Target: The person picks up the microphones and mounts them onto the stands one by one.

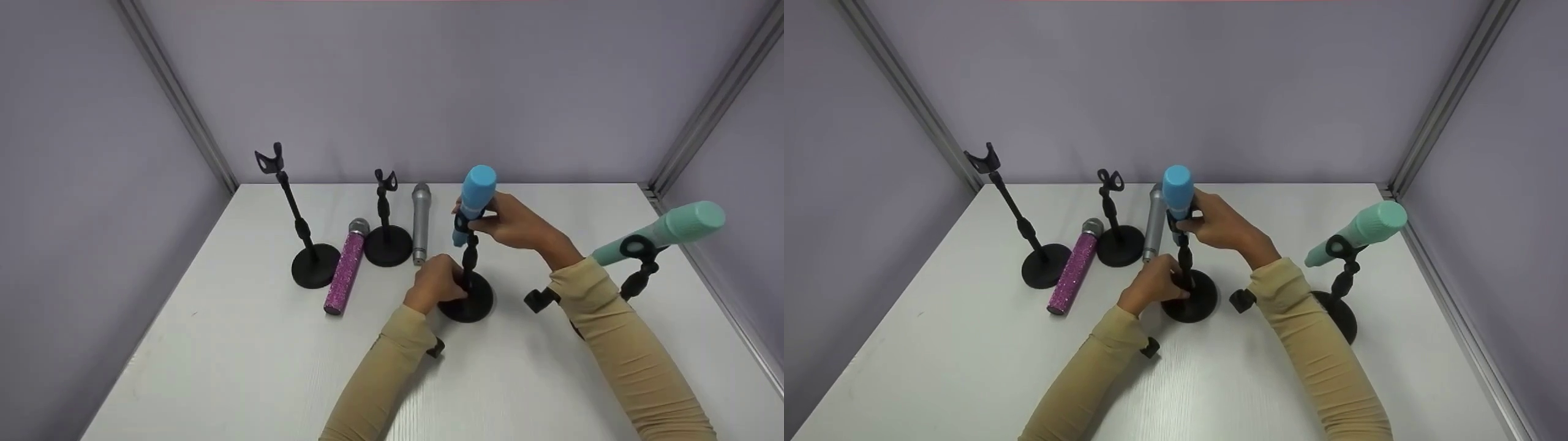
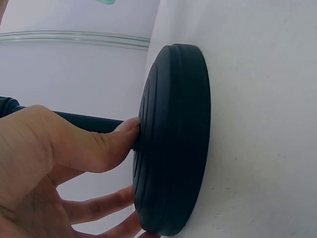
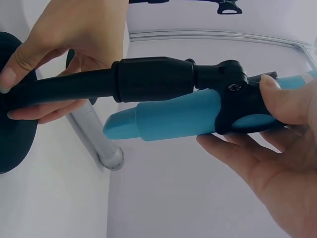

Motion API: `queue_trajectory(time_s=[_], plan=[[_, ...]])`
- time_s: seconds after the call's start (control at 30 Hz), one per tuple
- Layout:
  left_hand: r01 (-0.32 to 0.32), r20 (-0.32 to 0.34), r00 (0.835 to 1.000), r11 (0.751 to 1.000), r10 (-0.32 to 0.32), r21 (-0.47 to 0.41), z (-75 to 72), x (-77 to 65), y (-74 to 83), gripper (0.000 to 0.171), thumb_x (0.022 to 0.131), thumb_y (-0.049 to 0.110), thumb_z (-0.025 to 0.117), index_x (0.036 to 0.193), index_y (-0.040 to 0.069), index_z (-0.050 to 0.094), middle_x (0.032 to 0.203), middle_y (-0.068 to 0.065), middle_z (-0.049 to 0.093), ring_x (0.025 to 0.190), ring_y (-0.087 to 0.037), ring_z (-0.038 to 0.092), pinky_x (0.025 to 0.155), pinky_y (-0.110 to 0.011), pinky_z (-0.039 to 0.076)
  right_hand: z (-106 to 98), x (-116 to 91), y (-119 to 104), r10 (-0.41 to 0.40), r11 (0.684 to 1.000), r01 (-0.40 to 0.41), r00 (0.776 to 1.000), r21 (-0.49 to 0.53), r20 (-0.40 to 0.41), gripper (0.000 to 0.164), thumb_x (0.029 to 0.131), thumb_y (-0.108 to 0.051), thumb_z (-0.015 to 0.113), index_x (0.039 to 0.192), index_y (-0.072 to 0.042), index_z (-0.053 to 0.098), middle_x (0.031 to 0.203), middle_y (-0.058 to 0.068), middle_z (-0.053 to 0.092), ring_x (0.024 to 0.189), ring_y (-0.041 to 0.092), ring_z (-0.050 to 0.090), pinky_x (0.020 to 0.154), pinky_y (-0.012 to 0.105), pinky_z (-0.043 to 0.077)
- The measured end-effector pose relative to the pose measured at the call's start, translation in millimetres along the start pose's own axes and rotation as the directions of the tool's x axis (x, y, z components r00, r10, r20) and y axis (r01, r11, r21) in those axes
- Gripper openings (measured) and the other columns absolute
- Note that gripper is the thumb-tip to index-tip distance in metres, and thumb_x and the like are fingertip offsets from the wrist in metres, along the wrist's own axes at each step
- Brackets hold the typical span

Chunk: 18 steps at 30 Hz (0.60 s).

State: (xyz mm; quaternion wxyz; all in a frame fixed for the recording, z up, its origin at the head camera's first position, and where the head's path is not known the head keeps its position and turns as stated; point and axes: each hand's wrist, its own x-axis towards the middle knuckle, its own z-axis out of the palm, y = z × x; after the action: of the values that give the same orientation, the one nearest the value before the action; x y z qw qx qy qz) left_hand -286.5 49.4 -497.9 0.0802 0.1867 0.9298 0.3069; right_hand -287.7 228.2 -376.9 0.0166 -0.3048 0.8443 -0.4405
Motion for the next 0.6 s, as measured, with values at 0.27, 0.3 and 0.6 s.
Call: queue_trajectory(time_s=[0.27,0.3,0.6], plan=[[0.011,0.007,1.000,1.000,-0.011,-0.014,-1.7,-3.1,-0.5,0.015,0.074,0.012,0.090,0.086,0.012,0.083,0.079,0.002,0.078,0.073,-0.008,0.058,0.068,-0.026,0.053,4.8,0.8,0.4,-0.007,1.000,0.007,1.000,0.005,-0.011,0.040,0.098,0.007,0.058,0.137,-0.002,0.056,0.139,0.017,0.062,0.138,0.037,0.056,0.113,0.060,0.045],[0.011,0.005,1.000,1.000,-0.011,-0.013,-2.1,-3.3,-0.9,0.015,0.074,0.012,0.091,0.087,0.012,0.083,0.080,0.002,0.078,0.073,-0.007,0.058,0.068,-0.026,0.053,5.2,1.3,0.3,-0.009,1.000,0.009,1.000,0.009,-0.011,0.040,0.098,0.007,0.058,0.137,-0.001,0.056,0.139,0.018,0.061,0.138,0.038,0.056,0.113,0.061,0.044],[0.004,-0.005,1.000,1.000,-0.004,-0.015,-4.4,-3.8,-3.3,0.017,0.074,0.012,0.091,0.088,0.011,0.083,0.080,0.000,0.077,0.073,-0.008,0.058,0.068,-0.027,0.053,6.7,1.7,1.9,-0.018,0.999,0.019,1.000,0.028,-0.024,0.046,0.099,0.004,0.060,0.144,-0.003,0.052,0.143,0.023,0.059,0.139,0.039,0.055,0.113,0.060,0.045]])
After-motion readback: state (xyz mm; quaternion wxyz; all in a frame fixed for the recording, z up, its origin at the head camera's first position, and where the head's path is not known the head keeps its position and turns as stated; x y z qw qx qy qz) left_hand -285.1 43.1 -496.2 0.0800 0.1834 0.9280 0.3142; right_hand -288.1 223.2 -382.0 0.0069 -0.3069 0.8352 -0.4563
